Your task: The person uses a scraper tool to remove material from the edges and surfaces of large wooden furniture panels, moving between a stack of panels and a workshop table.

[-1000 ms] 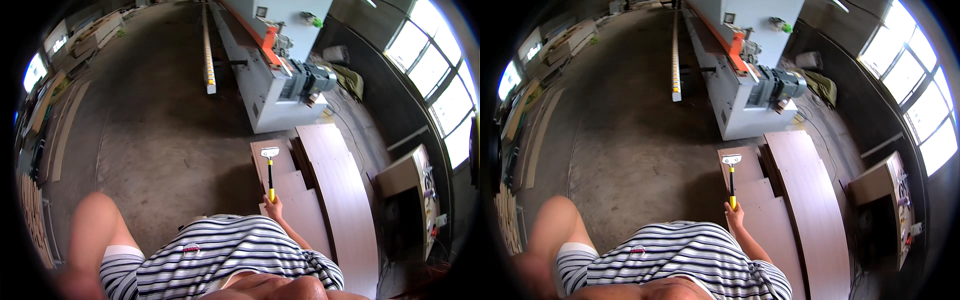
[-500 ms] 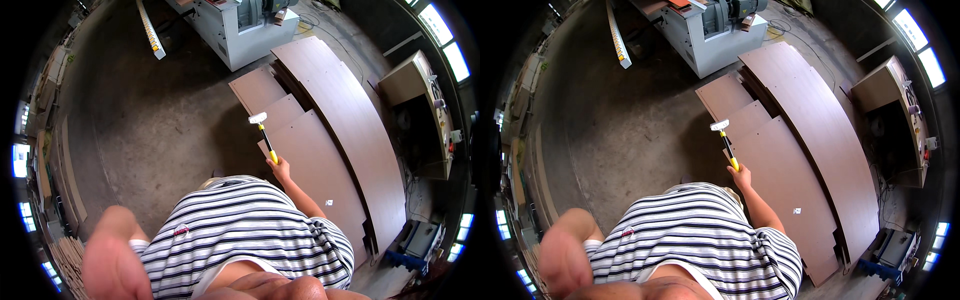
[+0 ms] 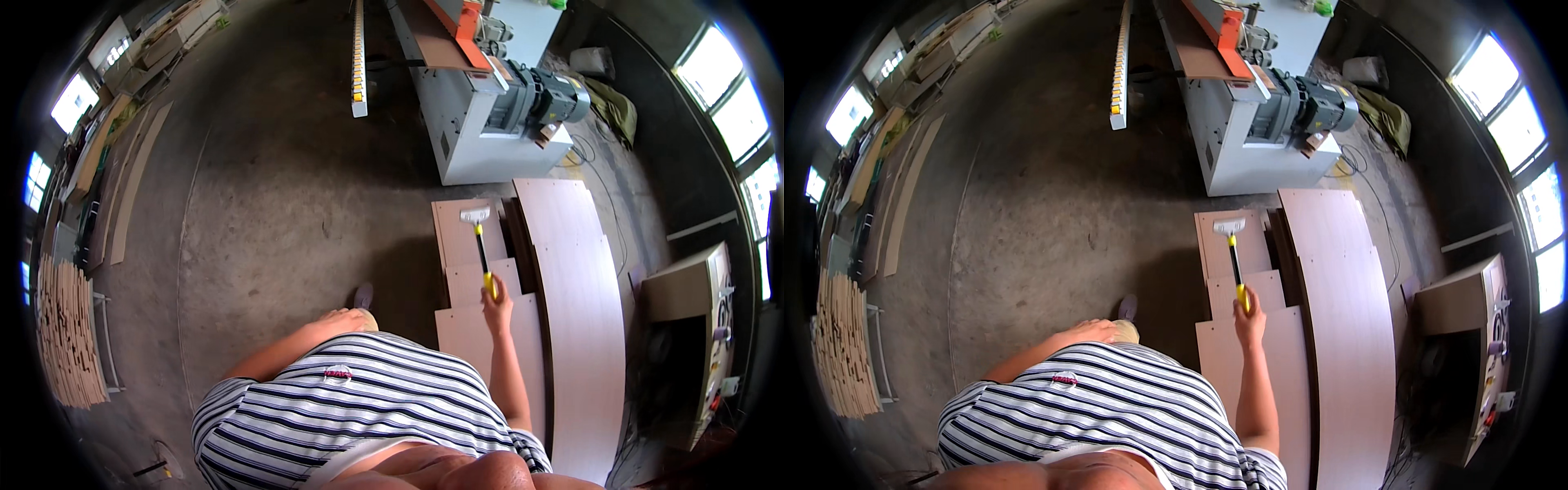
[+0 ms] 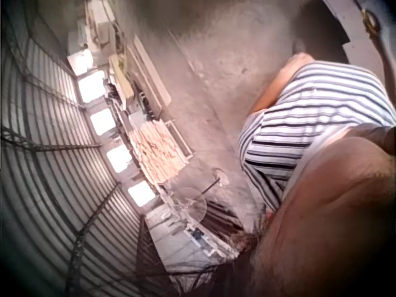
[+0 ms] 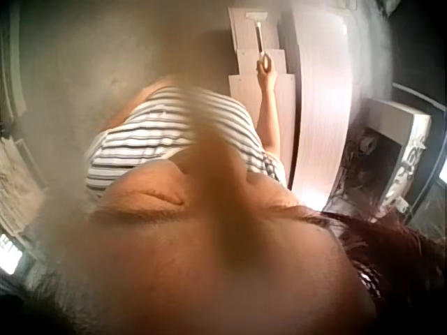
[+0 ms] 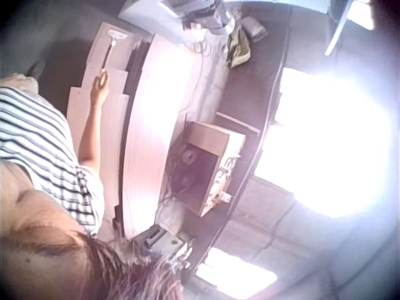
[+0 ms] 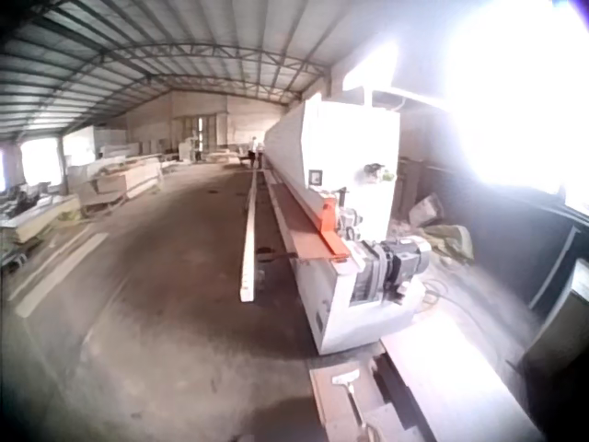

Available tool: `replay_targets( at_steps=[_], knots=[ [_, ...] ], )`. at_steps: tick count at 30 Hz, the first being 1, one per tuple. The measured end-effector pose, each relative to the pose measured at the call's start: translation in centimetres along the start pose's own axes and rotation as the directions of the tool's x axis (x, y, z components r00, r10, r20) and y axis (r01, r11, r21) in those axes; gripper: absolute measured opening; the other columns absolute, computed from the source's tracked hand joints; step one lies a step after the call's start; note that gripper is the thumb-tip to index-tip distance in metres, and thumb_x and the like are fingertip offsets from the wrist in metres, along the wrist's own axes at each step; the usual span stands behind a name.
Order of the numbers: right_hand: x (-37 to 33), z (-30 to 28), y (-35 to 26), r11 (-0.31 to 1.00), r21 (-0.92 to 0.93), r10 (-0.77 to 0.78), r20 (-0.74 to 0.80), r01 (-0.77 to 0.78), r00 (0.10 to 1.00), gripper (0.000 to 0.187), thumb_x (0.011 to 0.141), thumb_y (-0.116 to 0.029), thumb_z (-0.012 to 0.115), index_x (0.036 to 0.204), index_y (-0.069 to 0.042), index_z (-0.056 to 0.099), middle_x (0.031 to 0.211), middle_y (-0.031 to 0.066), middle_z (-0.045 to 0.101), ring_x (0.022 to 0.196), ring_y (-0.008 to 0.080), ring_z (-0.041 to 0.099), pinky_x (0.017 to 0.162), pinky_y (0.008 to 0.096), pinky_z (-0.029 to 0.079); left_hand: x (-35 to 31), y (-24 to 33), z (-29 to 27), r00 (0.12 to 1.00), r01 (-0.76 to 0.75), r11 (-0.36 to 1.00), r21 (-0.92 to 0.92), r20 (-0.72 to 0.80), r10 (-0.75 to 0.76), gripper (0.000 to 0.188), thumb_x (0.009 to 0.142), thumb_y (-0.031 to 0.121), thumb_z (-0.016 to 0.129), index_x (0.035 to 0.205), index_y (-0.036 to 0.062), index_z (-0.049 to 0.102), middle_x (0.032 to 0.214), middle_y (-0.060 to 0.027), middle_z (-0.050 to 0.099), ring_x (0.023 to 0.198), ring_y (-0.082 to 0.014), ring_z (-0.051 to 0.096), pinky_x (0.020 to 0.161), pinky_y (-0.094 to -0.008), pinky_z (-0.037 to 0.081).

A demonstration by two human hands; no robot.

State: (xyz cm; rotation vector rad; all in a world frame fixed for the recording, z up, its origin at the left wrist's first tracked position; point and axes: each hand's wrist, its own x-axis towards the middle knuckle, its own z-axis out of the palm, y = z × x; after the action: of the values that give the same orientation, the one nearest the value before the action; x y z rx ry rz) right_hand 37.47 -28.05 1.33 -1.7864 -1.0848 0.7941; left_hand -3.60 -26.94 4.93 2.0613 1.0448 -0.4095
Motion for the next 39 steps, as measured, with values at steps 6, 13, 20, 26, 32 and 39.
replay_targets(
  at_steps=[6, 13, 20, 26, 32, 39],
  knots=[
    [19.2, 3.6, -12.0, 0.738, -0.487, -0.538, -0.009, 0.466, 0.843, 0.036, 0.09, -0.021, 0.064, 0.125, -0.012, 0.06, 0.1, 0.0183, 0.068, 0.091, 0.0389, 0.065, 0.081, 0.0403, 0.051, 3.9, -4.6, -4.3, 0.997, -0.05, 0.999, 0.006, -0.054, 0.05, 0.041, 0.097, 0.035, 0.046, 0.13, 0.0111, 0.052, 0.137, -0.0135, 0.048, 0.123, -0.037, 0.048, 0.103, -0.0525, 0.039],
    [32.7, 8.4, -23.4, 0.759, -0.523, -0.432, 0.042, 0.388, 0.901, 0.035, 0.087, -0.024, 0.066, 0.12, -0.017, 0.064, 0.101, 0.0142, 0.068, 0.092, 0.0352, 0.065, 0.08, 0.0429, 0.05, 6.1, -10.6, -13.8, 0.997, 0.002, 1.0, -0.005, -0.082, -0.003, 0.038, 0.094, 0.038, 0.05, 0.12, 0.0121, 0.059, 0.131, -0.0136, 0.052, 0.124, -0.036, 0.048, 0.103, -0.0487, 0.039],
    [36.3, 6.8, -25.5, 0.765, -0.572, -0.275, 0.123, 0.295, 0.953, 0.036, 0.085, -0.026, 0.067, 0.12, -0.017, 0.067, 0.099, 0.0177, 0.069, 0.092, 0.0376, 0.065, 0.081, 0.0414, 0.051, 9.1, -16.5, -18.9, 0.999, 0.023, 0.995, 0.098, -0.036, -0.019, 0.035, 0.093, 0.036, 0.054, 0.118, 0.0116, 0.059, 0.125, -0.0129, 0.055, 0.12, -0.0343, 0.051, 0.102, -0.0489, 0.04],
    [35.3, 5.1, -28.4, 0.717, -0.616, -0.191, 0.274, 0.325, 0.942, 0.037, 0.087, -0.024, 0.066, 0.122, -0.014, 0.066, 0.096, 0.0216, 0.068, 0.088, 0.0389, 0.065, 0.08, 0.0421, 0.051, 13.0, -15.2, -20.6, 0.997, -0.072, 0.994, 0.079, -0.023, 0.074, 0.035, 0.091, 0.036, 0.057, 0.115, 0.0108, 0.059, 0.12, -0.013, 0.057, 0.118, -0.0324, 0.052, 0.099, -0.0487, 0.041],
    [35.9, 5.1, -29.1, 0.618, -0.685, -0.209, 0.329, 0.385, 0.921, 0.036, 0.089, -0.027, 0.061, 0.124, -0.017, 0.064, 0.093, 0.0207, 0.068, 0.088, 0.038, 0.065, 0.078, 0.0444, 0.051, 15.3, -12.2, -19.5, 0.995, -0.095, 0.994, 0.047, -0.006, 0.095, 0.038, 0.091, 0.037, 0.057, 0.12, 0.0125, 0.058, 0.122, -0.0129, 0.057, 0.119, -0.0325, 0.052, 0.1, -0.0496, 0.041],
    [36.5, 5.2, -27.9, 0.6, -0.666, -0.274, 0.35, 0.444, 0.896, 0.034, 0.09, -0.027, 0.06, 0.123, -0.019, 0.064, 0.095, 0.0202, 0.068, 0.088, 0.0375, 0.066, 0.078, 0.0444, 0.052, 15.6, -9.2, -18.4, 0.999, -0.043, 0.998, 0.039, 0.008, 0.042, 0.04, 0.091, 0.038, 0.055, 0.118, 0.0099, 0.059, 0.119, -0.0158, 0.059, 0.117, -0.0352, 0.054, 0.099, -0.0506, 0.043]
  ],
)
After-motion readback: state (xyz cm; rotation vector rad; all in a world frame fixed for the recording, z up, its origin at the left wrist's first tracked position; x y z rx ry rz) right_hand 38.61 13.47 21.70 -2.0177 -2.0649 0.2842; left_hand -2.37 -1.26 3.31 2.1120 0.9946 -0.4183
